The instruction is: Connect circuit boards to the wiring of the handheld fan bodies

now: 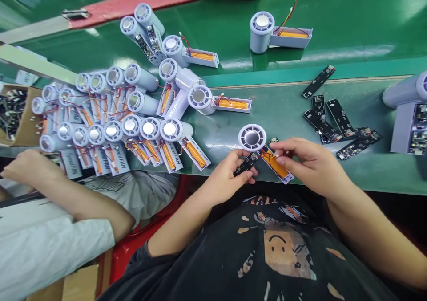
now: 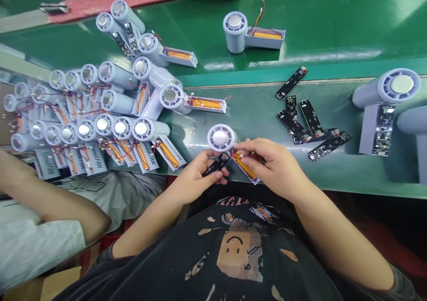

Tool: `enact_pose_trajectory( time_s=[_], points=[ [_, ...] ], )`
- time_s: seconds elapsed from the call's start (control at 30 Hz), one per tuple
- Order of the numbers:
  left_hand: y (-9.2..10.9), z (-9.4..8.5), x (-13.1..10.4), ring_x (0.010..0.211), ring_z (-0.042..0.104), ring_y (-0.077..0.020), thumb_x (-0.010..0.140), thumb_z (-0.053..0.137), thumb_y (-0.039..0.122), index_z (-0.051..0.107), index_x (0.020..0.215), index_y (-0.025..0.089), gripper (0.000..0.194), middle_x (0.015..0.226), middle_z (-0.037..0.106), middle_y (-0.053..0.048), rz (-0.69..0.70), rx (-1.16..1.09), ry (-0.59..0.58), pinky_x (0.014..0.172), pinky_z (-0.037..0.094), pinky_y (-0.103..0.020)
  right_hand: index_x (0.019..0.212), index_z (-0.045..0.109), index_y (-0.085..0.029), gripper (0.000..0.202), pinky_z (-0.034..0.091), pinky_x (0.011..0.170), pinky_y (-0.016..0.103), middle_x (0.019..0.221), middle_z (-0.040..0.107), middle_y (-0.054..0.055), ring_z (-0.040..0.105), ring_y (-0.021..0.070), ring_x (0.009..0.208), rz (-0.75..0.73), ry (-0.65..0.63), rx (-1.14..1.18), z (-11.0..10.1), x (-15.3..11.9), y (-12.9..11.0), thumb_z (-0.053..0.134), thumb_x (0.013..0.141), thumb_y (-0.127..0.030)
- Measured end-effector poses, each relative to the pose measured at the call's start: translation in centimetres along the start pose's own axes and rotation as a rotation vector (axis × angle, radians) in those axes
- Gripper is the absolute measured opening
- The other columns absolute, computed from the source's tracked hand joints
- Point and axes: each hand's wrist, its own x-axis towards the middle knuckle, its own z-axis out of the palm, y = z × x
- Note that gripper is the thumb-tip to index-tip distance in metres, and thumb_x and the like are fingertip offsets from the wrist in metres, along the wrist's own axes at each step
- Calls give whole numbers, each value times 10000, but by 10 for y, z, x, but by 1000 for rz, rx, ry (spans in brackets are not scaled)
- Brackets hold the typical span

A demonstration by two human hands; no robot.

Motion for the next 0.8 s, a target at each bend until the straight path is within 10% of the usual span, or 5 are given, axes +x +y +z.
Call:
enact_pose_trajectory(
  time_s=[0.17, 0.3, 0.43, 0.6, 0.8],
  points=[
    [-1, -11, -6, 628, 625, -92, 849, 560, 133, 520, 1202, 196, 361, 870, 641, 6, 22, 114, -17, 683, 513, -264, 1131, 662, -195, 285, 581, 717, 316, 875, 711, 38, 684, 154, 770, 142, 150, 6, -10, 2, 11, 647, 853, -256],
    [-2, -6, -8, 726, 560, -97, 736, 621, 81, 513, 1108, 216, 411, 919, 585, 3, 144, 67, 23, 676, 471, -233, 1004, 685, -224, 185, 563, 804, 359, 934, 732, 46, 685, 181, 871, -175, 247, -368, -7, 12, -6, 588, 878, -129],
    [-1, 9, -4, 700, 519, -85, 786, 680, 189, 437, 1162, 230, 450, 925, 586, 12, 243, -140, -46, 646, 437, -216, 1051, 644, -252, 247, 559, 775, 316, 973, 728, 23, 682, 161, 885, -445, 136, -345, 9, 13, -25, 552, 898, -81],
    [-4, 24, 5, 471, 388, -30, 885, 655, 396, 428, 1192, 260, 405, 839, 550, 54, 200, -309, -71, 437, 361, -179, 1195, 569, -266, 404, 559, 767, 291, 969, 686, 5, 657, 148, 872, -331, 83, -247, 25, 3, -21, 607, 847, -64],
    [9, 16, 2, 556, 497, -69, 866, 672, 378, 464, 1068, 220, 330, 759, 537, 51, 235, 4, -57, 541, 433, -213, 1192, 503, -262, 417, 548, 823, 336, 1037, 639, 35, 616, 170, 965, -379, 62, -303, 27, -3, -16, 582, 847, -42]
  ],
)
